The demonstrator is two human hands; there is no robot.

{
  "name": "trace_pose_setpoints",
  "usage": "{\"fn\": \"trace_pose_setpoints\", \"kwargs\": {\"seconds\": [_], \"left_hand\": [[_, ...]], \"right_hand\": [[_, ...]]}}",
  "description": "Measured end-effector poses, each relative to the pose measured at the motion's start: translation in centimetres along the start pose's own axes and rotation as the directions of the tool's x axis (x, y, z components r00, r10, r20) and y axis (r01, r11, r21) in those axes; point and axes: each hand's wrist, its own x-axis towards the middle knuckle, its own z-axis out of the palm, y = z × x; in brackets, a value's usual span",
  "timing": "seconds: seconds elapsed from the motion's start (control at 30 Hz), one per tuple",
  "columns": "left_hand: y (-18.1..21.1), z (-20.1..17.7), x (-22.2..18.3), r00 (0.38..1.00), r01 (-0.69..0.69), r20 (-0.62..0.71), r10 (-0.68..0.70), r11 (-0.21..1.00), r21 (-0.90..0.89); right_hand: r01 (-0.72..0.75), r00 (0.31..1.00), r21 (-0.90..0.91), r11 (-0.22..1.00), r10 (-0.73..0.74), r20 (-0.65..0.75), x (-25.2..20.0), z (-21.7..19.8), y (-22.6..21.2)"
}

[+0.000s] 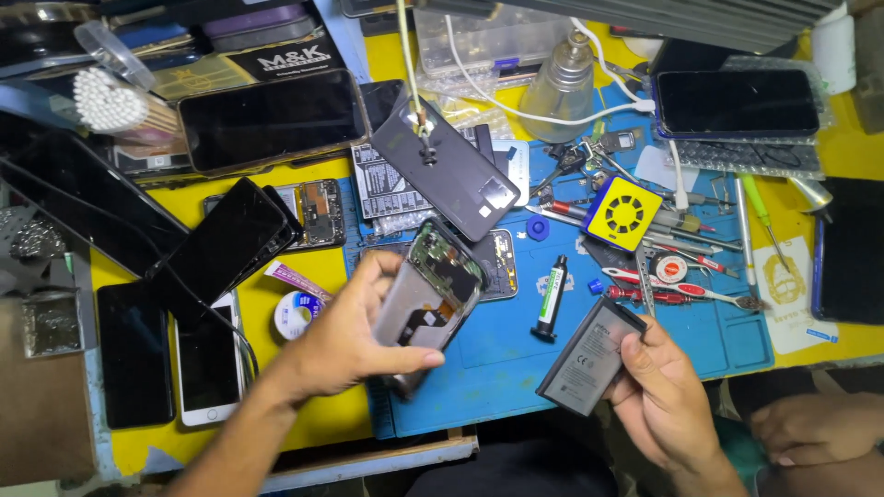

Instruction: Preparing a replacement battery for a mobile phone repair, including cleaning and applying adhesive/UV curing.

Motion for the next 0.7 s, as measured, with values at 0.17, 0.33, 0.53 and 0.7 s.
{"fn": "trace_pose_setpoints", "kwargs": {"seconds": [0.17, 0.33, 0.53, 0.7], "left_hand": [[-6.2, 3.0, 0.9, 0.983, -0.167, 0.000, 0.184, 0.888, -0.429], [-9.5, 5.7, 0.8, 0.962, -0.272, -0.162, 0.218, 0.788, -0.553], [-10.2, 6.7, -0.3, 0.935, -0.341, -0.126, 0.331, 0.747, -0.571], [-10.4, 6.4, -1.5, 0.910, -0.327, 0.036, 0.413, 0.769, -0.549]], "right_hand": [[0.043, 0.992, -0.031, 0.999, -0.039, 0.120, -0.3, 1.8, -1.0], [0.099, 0.990, -0.073, 0.992, -0.091, 0.112, -0.2, 1.0, -0.9], [0.186, 0.982, -0.560, 0.808, -0.143, 0.121, 0.0, 5.7, -1.4], [0.148, 0.985, -0.657, 0.739, -0.047, 0.168, 0.0, 8.5, -0.9]]}}
